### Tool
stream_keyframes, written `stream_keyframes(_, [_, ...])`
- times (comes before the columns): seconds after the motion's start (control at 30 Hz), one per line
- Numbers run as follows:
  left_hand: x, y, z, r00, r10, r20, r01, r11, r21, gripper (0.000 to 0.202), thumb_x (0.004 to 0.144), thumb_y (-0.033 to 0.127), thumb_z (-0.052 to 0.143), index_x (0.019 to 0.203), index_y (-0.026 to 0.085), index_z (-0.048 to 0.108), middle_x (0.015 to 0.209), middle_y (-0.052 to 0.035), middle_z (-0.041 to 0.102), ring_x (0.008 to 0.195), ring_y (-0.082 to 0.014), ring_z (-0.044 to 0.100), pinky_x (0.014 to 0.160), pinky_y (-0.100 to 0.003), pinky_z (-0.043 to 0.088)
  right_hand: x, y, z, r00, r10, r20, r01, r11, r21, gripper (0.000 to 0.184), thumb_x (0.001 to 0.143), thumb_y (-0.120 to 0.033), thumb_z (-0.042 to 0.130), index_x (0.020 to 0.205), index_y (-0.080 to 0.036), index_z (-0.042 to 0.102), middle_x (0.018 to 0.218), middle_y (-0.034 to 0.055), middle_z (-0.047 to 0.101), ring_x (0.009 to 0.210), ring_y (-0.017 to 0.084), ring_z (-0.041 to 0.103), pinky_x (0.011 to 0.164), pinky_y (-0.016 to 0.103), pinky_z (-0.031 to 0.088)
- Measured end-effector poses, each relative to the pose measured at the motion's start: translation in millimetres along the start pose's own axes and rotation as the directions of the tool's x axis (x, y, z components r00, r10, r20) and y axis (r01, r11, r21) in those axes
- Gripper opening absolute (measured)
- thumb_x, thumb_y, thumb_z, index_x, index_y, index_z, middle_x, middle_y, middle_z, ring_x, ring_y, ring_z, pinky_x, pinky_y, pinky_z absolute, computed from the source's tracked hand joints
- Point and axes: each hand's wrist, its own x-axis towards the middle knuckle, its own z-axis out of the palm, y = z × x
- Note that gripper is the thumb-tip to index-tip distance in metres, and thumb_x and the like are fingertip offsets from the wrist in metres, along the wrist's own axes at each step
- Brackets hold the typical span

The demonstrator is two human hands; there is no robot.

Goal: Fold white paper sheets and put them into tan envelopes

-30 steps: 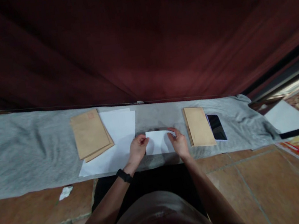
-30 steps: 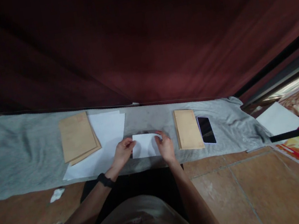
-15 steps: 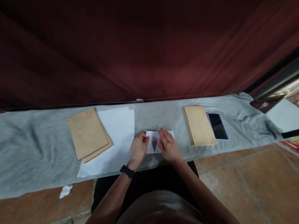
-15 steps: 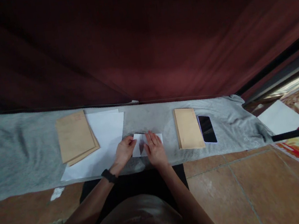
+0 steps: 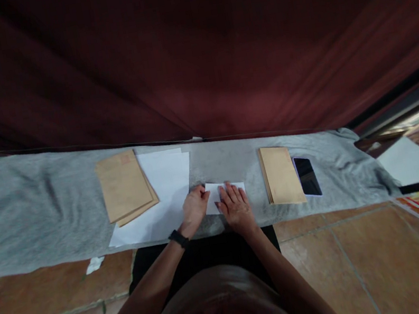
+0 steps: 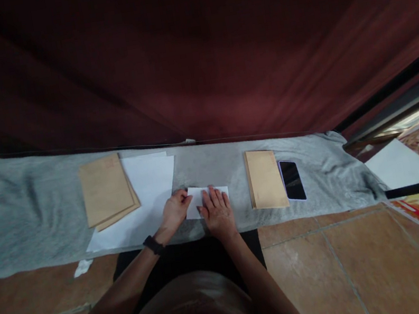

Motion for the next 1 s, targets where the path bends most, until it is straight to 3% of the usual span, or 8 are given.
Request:
stream_keyframes(0.43, [-2.3, 2.3, -1.1, 1.0, -0.022, -0.01, 0.022, 0.998, 0.061, 0.013, 0.097, 0.033, 0.056, 0.098, 0.023, 0.064, 0.091, -0.0046, 0.075, 0.084, -0.0199, 0.07, 0.069, -0.026, 0.044, -14.6, 28.3, 0.6, 0.993, 0.064, -0.103, -0.07, 0.996, -0.057, 0.062, 0.105, -0.04, 0.043, 0.155, -0.006, 0.035, 0.157, 0.0225, 0.041, 0.147, 0.032, 0.038, 0.12, 0.051, 0.033])
stream_keyframes(0.6, [-6.9, 6.4, -0.5, 0.998, -0.053, -0.031, 0.056, 0.993, 0.107, 0.017, 0.097, 0.036, 0.054, 0.106, 0.023, 0.063, 0.093, -0.006, 0.075, 0.087, -0.0221, 0.071, 0.07, -0.028, 0.047, -17.7, 33.2, -1.1, 0.99, 0.06, -0.125, -0.069, 0.996, -0.065, 0.064, 0.105, -0.041, 0.043, 0.157, -0.006, 0.031, 0.156, 0.0236, 0.041, 0.146, 0.033, 0.04, 0.118, 0.054, 0.035])
stream_keyframes(0.7, [-15.0, 7.7, 1.2, 0.998, -0.029, -0.063, 0.043, 0.973, 0.225, 0.026, 0.099, 0.037, 0.049, 0.117, 0.021, 0.059, 0.092, -0.0085, 0.075, 0.087, -0.0246, 0.072, 0.074, -0.031, 0.05, -18.1, 33.7, -1.0, 0.989, 0.053, -0.138, -0.062, 0.996, -0.063, 0.064, 0.105, -0.041, 0.042, 0.158, -0.008, 0.028, 0.157, 0.0234, 0.04, 0.146, 0.033, 0.04, 0.117, 0.055, 0.035])
stream_keyframes(0.83, [-24.0, 7.3, 7.3, 0.975, 0.186, -0.125, -0.138, 0.938, 0.317, 0.031, 0.102, 0.029, 0.038, 0.123, 0.016, 0.058, 0.101, -0.013, 0.074, 0.096, -0.0269, 0.071, 0.087, -0.036, 0.051, -18.0, 33.3, -0.3, 0.988, 0.043, -0.15, -0.053, 0.996, -0.067, 0.064, 0.105, -0.04, 0.043, 0.158, -0.007, 0.029, 0.157, 0.0236, 0.04, 0.146, 0.034, 0.04, 0.117, 0.054, 0.035])
stream_keyframes(1.0, [-26.7, 13.3, 27.5, 0.861, 0.501, -0.09, -0.448, 0.83, 0.332, 0.041, 0.102, 0.029, 0.038, 0.135, 0.012, 0.055, 0.144, -0.0166, 0.057, 0.136, -0.0295, 0.051, 0.114, -0.046, 0.038, -18.0, 32.7, 0.0, 0.989, 0.052, -0.141, -0.062, 0.996, -0.071, 0.064, 0.105, -0.04, 0.043, 0.158, -0.006, 0.03, 0.156, 0.0239, 0.04, 0.146, 0.034, 0.04, 0.117, 0.055, 0.034])
